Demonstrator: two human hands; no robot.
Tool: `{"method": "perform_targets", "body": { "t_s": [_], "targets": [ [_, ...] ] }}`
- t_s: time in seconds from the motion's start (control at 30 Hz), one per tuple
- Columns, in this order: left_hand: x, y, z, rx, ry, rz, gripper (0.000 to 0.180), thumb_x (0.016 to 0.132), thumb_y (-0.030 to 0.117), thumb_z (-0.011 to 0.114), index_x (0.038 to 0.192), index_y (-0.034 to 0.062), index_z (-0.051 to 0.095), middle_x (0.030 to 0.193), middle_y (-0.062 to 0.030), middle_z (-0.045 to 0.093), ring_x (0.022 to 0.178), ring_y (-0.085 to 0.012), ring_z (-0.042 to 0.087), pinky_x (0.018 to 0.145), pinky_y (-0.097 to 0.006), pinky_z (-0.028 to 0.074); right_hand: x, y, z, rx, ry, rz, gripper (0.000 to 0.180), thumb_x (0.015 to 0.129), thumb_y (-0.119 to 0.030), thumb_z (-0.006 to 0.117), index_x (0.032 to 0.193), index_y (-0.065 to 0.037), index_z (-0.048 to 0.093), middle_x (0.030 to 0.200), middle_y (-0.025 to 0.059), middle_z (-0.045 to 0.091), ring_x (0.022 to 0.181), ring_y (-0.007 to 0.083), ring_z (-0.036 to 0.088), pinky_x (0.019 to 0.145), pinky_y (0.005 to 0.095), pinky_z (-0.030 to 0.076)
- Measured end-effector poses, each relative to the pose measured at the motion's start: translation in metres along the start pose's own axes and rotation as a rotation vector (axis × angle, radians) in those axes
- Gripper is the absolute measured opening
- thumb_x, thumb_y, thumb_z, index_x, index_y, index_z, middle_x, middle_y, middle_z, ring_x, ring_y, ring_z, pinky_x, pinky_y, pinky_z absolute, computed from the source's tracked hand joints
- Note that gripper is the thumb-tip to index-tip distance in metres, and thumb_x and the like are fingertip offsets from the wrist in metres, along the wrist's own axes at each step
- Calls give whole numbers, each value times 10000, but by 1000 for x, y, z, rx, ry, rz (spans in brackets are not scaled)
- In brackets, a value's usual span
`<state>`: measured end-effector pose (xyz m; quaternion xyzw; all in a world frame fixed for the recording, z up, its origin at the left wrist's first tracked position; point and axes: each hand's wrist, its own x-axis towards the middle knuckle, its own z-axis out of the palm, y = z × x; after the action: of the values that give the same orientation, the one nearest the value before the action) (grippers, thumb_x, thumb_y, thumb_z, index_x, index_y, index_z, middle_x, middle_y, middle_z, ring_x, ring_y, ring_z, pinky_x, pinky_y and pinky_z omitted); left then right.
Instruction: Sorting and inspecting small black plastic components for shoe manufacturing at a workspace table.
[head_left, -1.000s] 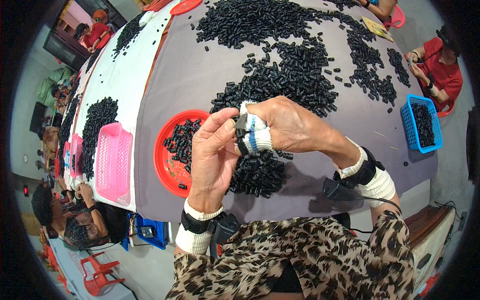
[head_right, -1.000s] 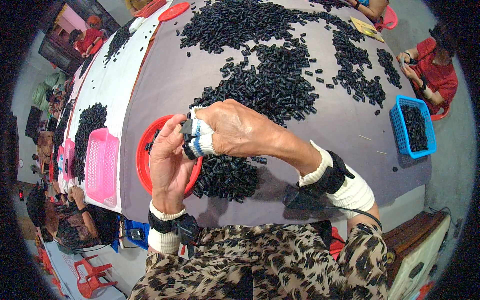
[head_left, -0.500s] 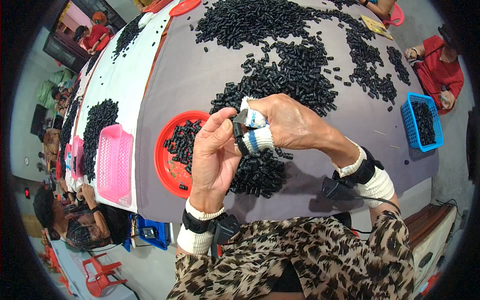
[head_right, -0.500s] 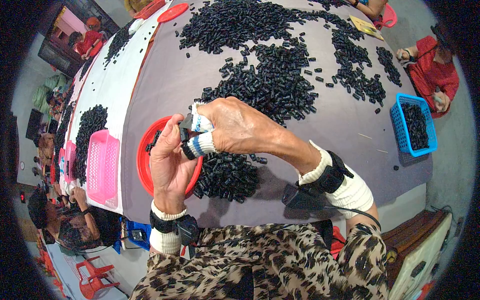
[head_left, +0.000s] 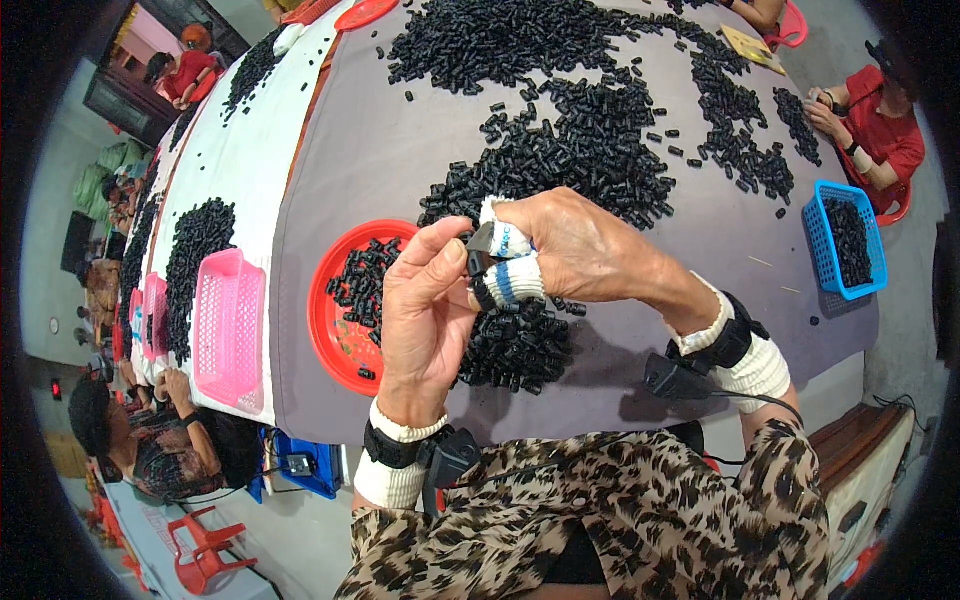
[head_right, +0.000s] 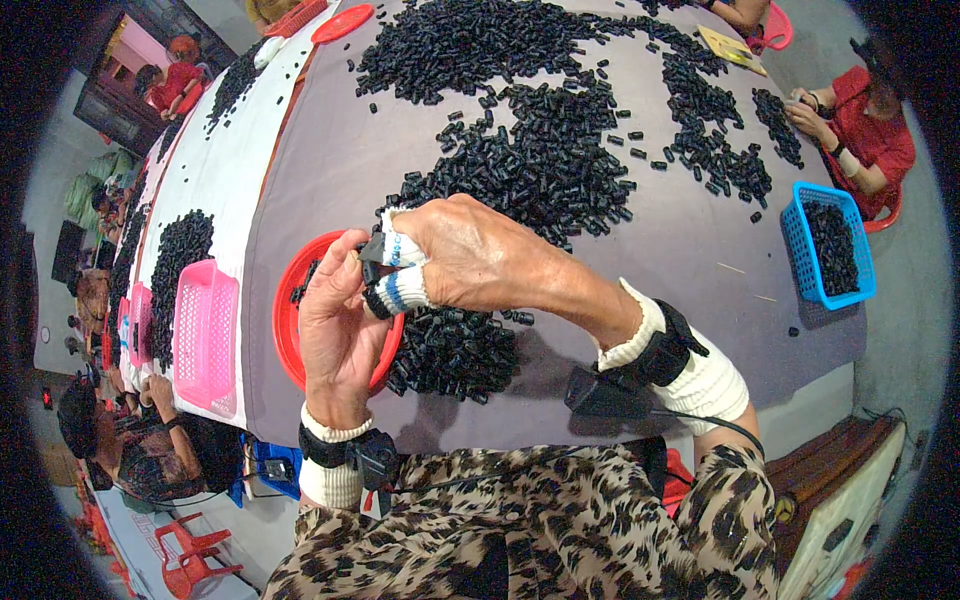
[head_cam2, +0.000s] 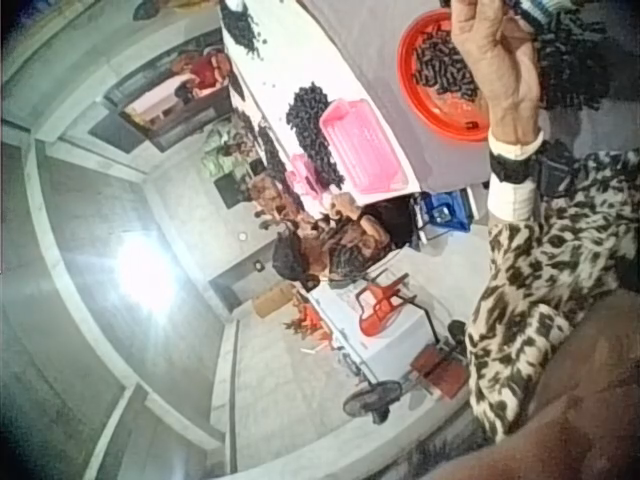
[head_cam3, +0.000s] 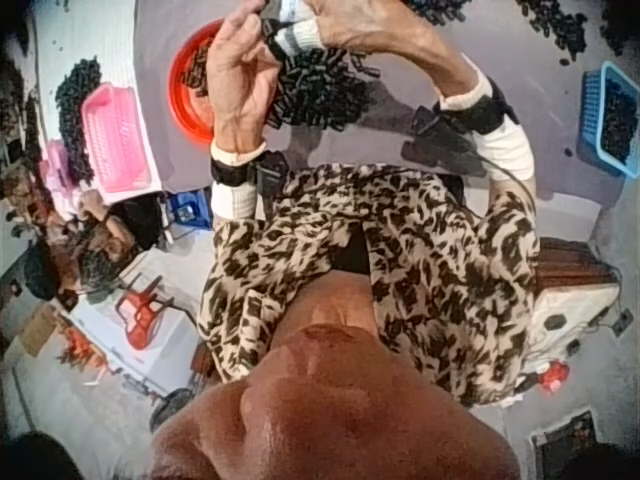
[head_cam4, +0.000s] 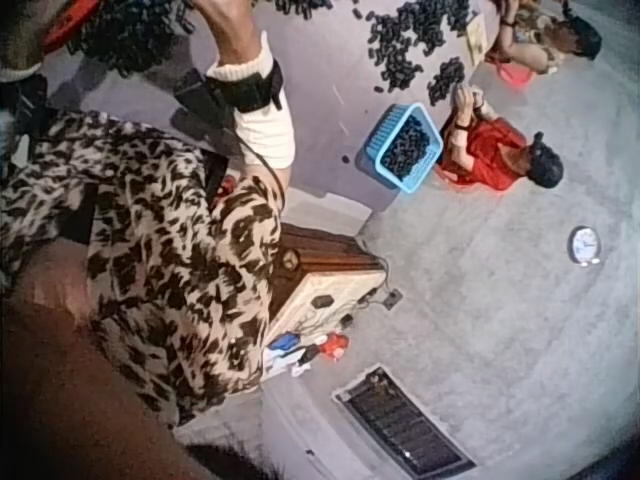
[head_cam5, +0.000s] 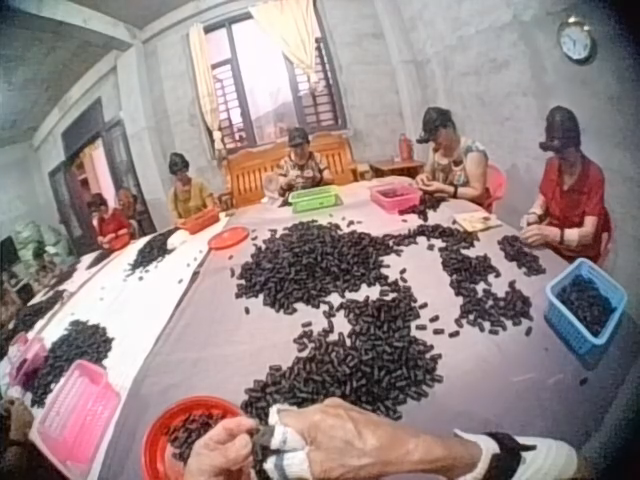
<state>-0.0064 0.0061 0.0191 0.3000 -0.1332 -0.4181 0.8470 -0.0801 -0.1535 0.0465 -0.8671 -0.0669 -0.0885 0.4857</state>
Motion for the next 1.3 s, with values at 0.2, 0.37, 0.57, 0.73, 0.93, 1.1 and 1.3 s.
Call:
{"method": "perform_targets", "body": {
  "t_s": [0.2, 0.37, 0.57, 0.73, 0.93, 1.1, 1.3],
  "targets": [
    [0, -1, 5, 67, 41, 18, 206, 831, 43, 576, 1033, 0, 568, 936, -101, 624, 845, -174, 617, 749, -300, 522, -2, 2, 2, 53, 3, -28, 354, 728, -323, 695, 762, 4, 561, 644, 74, 570, 566, 169, 525, 553, 318, 423],
    [2, -3, 7, -46, -5, 1, 223, 833, 56, 578, 1050, 6, 556, 959, -107, 618, 873, -187, 612, 780, -321, 511, -3, -7, -5, 67, -19, 14, 343, 724, -313, 697, 753, 1, 560, 647, 68, 563, 571, 162, 518, 550, 310, 416],
    [1, -5, 3, -98, -66, -15, 232, 844, 66, 567, 1067, 8, 546, 996, -111, 606, 909, -199, 601, 803, -343, 502, -2, -6, -3, 51, 6, 50, 407, 698, -362, 639, 706, 34, 547, 630, 158, 553, 555, 303, 534, 547, 378, 409],
    [2, -5, 1, -134, -109, -29, 262, 841, 48, 553, 1094, 0, 509, 1017, -120, 592, 928, -203, 583, 851, -349, 484, -2, -2, -2, -8, 16, -33, 357, 707, -319, 705, 746, 2, 554, 641, 84, 543, 558, 205, 521, 538, 333, 408],
    [3, -6, -3, -165, -130, -39, 256, 844, 44, 547, 1093, -4, 512, 1018, -121, 599, 927, -213, 590, 864, -356, 475, -3, -1, -2, 27, 7, 10, 415, 713, -358, 638, 703, 40, 522, 626, 181, 555, 573, 321, 549, 557, 389, 419],
    [3, -7, -4, -161, -100, -17, 252, 847, 44, 542, 1092, -9, 512, 1026, -126, 599, 965, -219, 582, 888, -367, 459, -2, 2, 1, 5, 18, -11, 384, 725, -337, 662, 738, 19, 519, 629, 148, 558, 567, 290, 542, 554, 366, 424],
    [3, -7, 0, -159, -112, -22, 249, 845, 47, 548, 1085, -9, 513, 1022, -124, 595, 970, -221, 576, 897, -371, 454, -5, -3, -2, 53, 29, 16, 361, 719, -317, 700, 746, -1, 529, 633, 86, 548, 557, 202, 515, 539, 325, 412]
  ]
}}
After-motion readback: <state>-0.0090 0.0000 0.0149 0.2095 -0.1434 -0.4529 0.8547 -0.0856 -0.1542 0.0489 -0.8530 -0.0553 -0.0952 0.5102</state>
